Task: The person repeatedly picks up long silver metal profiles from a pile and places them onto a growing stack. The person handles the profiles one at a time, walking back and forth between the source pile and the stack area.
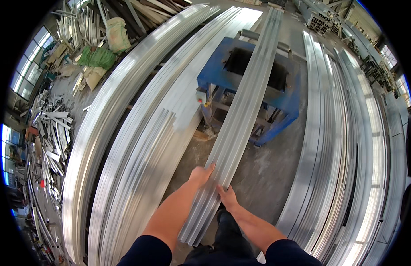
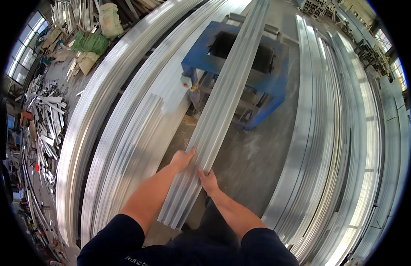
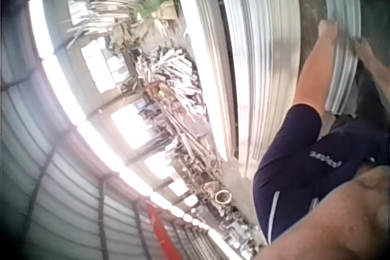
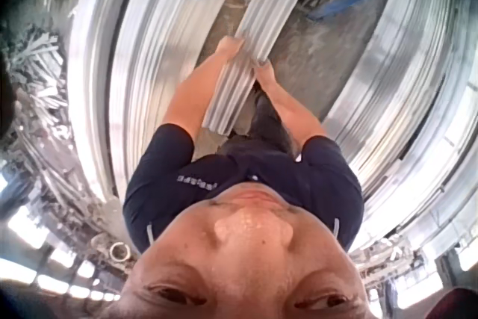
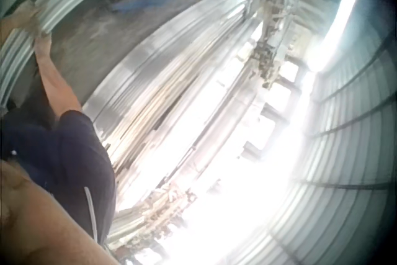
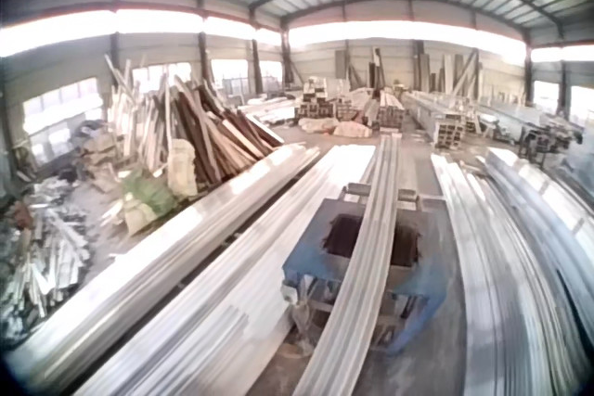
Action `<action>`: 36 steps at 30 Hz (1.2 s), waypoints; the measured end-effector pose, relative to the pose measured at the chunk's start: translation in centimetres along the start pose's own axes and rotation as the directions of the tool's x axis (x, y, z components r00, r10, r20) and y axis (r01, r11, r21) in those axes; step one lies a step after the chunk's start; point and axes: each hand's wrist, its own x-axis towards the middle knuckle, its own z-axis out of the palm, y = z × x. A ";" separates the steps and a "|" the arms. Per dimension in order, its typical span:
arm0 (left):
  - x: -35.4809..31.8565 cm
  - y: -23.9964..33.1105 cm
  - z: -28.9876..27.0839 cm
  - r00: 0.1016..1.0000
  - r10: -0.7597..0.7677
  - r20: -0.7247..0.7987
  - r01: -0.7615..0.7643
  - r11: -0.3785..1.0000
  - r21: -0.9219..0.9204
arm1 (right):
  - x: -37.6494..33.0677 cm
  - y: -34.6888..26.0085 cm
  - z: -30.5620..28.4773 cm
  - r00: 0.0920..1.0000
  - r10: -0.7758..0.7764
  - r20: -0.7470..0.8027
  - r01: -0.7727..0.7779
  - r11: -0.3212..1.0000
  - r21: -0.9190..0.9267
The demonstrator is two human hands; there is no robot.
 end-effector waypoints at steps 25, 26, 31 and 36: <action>-67.0 -59.3 -1.5 0.801 -0.538 -0.263 0.577 0.811 0.101 | -20.5 -9.8 10.9 0.910 0.414 0.012 -0.353 0.760 0.546; -66.8 -59.6 -2.6 0.817 -0.433 -0.380 0.489 0.871 0.058 | -20.8 -10.9 9.5 0.926 0.378 0.008 -0.312 0.753 0.580; -62.9 -47.3 -11.1 0.559 0.074 -0.826 0.274 0.923 0.268 | -20.9 -18.9 1.6 0.994 -0.096 0.053 0.030 0.699 0.715; -58.2 -43.4 -10.8 0.114 0.162 -0.980 -0.076 0.985 0.154 | -20.4 -29.9 -11.9 0.839 -0.508 -0.194 0.514 0.624 0.589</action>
